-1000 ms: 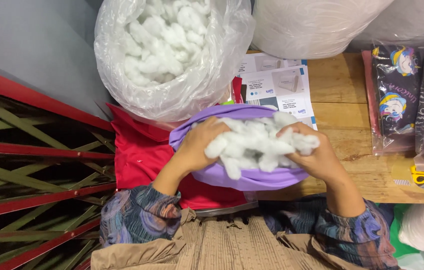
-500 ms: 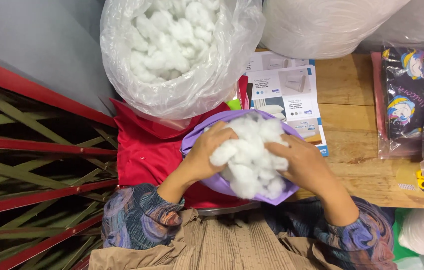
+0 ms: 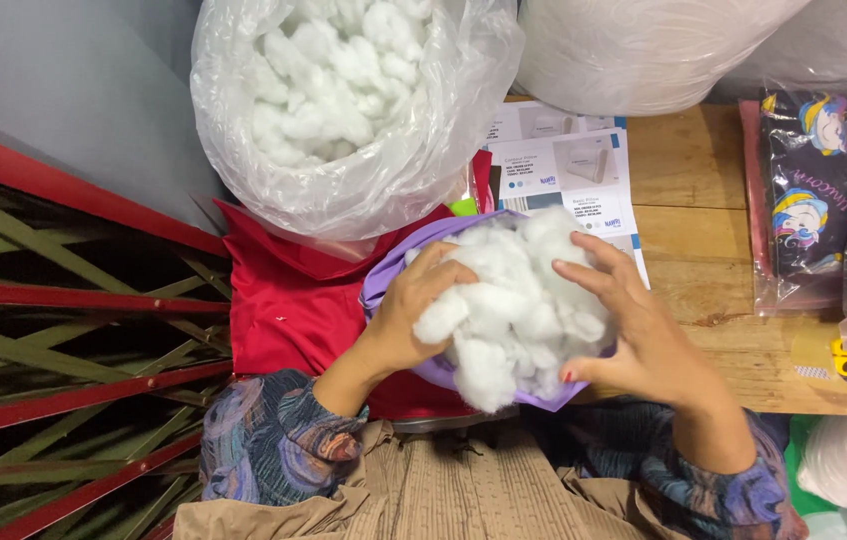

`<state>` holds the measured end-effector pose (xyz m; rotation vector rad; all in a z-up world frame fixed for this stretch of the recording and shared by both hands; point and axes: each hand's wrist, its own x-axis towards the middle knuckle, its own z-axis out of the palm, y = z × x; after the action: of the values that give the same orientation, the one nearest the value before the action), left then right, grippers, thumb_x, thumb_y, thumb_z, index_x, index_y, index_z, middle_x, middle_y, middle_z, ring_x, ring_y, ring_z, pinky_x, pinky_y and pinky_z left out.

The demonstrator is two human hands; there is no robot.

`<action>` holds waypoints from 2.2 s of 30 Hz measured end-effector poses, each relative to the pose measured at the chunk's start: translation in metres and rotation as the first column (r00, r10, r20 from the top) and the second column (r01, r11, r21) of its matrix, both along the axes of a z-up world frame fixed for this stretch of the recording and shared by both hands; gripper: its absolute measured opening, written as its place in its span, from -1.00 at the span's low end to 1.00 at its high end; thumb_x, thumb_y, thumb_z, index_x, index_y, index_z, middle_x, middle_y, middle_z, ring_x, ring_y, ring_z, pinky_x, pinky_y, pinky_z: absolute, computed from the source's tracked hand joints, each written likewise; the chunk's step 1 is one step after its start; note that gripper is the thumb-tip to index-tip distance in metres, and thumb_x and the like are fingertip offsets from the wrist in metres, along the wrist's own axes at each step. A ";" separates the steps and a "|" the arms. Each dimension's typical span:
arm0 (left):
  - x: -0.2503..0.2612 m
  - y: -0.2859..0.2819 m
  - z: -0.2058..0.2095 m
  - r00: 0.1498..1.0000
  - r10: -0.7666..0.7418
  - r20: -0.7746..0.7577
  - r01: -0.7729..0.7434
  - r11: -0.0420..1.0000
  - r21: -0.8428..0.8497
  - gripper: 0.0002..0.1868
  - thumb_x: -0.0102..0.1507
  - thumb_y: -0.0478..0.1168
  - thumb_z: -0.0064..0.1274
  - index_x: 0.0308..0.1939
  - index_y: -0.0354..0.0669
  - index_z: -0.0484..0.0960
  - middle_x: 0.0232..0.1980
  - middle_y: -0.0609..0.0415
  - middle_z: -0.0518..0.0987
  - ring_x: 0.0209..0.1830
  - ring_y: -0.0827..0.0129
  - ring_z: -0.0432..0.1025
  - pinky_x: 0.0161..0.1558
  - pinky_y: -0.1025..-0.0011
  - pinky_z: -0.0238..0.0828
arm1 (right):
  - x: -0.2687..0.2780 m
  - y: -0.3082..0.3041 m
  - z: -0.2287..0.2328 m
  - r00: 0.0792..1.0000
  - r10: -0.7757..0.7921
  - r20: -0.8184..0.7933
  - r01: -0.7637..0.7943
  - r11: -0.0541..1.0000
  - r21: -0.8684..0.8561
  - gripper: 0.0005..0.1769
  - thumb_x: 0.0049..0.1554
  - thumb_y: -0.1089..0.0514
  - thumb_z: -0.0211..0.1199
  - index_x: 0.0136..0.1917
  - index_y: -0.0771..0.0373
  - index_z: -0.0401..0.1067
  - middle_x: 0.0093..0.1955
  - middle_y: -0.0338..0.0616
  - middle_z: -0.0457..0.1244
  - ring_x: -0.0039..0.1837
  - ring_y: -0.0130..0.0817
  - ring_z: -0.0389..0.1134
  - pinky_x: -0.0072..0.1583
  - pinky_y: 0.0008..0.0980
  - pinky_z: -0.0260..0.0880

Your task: Stuffing a purple fabric casing with white fiberfill material by hand

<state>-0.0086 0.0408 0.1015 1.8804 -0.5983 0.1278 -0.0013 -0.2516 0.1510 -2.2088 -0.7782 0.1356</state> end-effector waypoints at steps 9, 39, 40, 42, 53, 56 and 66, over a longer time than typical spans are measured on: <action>-0.013 -0.014 0.004 0.999 -0.040 0.019 0.040 0.999 0.005 -0.68 0.26 -0.01 0.04 0.05 0.05 0.54 0.04 0.04 0.46 0.08 0.01 0.52 0.14 0.20 0.45 | -0.016 0.037 -0.057 0.978 -0.027 0.207 0.094 0.942 -0.321 -0.14 -0.24 -0.07 0.50 0.33 0.02 0.34 0.44 -0.05 0.19 0.42 0.04 0.26 0.37 -0.02 0.30; -0.022 -0.017 0.013 0.963 -0.111 0.246 -0.037 0.847 0.531 0.09 -0.05 0.56 0.01 0.34 -0.08 0.40 0.33 -0.19 0.38 0.42 -0.12 0.28 0.36 -0.03 0.19 | -0.011 0.029 -0.011 0.990 0.122 -0.078 -0.141 0.933 -0.331 0.47 -0.38 -0.44 0.70 0.60 0.08 0.08 0.59 0.44 -0.10 0.56 0.40 -0.03 0.47 0.19 -0.01; -0.021 -0.015 0.007 0.964 -0.111 0.244 -0.037 0.846 0.532 0.09 -0.05 0.56 0.01 0.34 -0.08 0.40 0.33 -0.19 0.38 0.42 -0.12 0.28 0.36 -0.03 0.19 | -0.012 0.036 -0.019 0.989 0.123 -0.080 -0.142 0.933 -0.330 0.47 -0.38 -0.44 0.70 0.60 0.08 0.08 0.59 0.44 -0.10 0.56 0.40 -0.03 0.47 0.19 -0.01; -0.021 -0.013 -0.007 0.988 -0.141 0.064 0.055 0.708 0.704 0.17 -0.18 0.42 0.35 0.36 -0.14 0.40 0.41 -0.28 0.31 0.45 -0.21 0.22 0.35 -0.10 0.16 | -0.018 0.047 -0.034 0.989 0.144 0.023 -0.107 0.822 -0.559 0.32 -0.18 -0.31 0.58 0.65 0.06 -0.04 0.59 0.42 -0.11 0.55 0.33 0.00 0.46 0.16 0.01; -0.005 -0.015 -0.054 0.996 -0.022 0.091 -0.060 0.596 0.801 -0.29 -0.18 -0.13 0.48 0.02 -0.22 0.59 0.19 -0.25 0.44 0.33 -0.17 0.33 0.20 -0.03 0.33 | 0.009 0.045 -0.105 0.978 0.028 0.206 0.133 0.676 -0.725 -0.06 -0.14 -0.06 0.49 0.49 -0.14 0.23 0.34 0.06 0.22 0.35 0.05 0.32 0.16 -0.05 0.41; -0.002 -0.013 -0.053 0.997 0.025 0.069 -0.068 0.660 0.748 -0.42 -0.12 -0.15 0.37 -0.03 -0.16 0.61 0.12 -0.13 0.49 0.21 -0.06 0.43 0.06 0.09 0.45 | 0.016 0.040 -0.075 0.996 -0.072 0.049 0.086 0.738 -0.669 -0.11 -0.11 -0.01 0.49 0.47 -0.21 0.24 0.38 0.06 0.20 0.37 0.10 0.31 0.20 0.01 0.40; 0.007 0.022 0.012 0.996 -0.091 0.017 0.084 0.969 0.233 -0.05 -0.11 0.34 0.37 0.27 0.04 0.51 0.26 -0.16 0.48 0.28 -0.21 0.36 0.24 -0.08 0.27 | -0.004 0.035 -0.008 0.979 0.180 0.100 -0.171 0.981 -0.096 -0.11 -0.07 -0.31 0.45 0.46 -0.01 0.35 0.57 0.15 0.03 0.61 0.38 -0.10 0.51 0.25 -0.12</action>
<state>-0.0017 0.0627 0.1131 2.0761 -0.7403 0.0267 -0.0057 -0.2169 0.1431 -2.2412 -1.0462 0.1394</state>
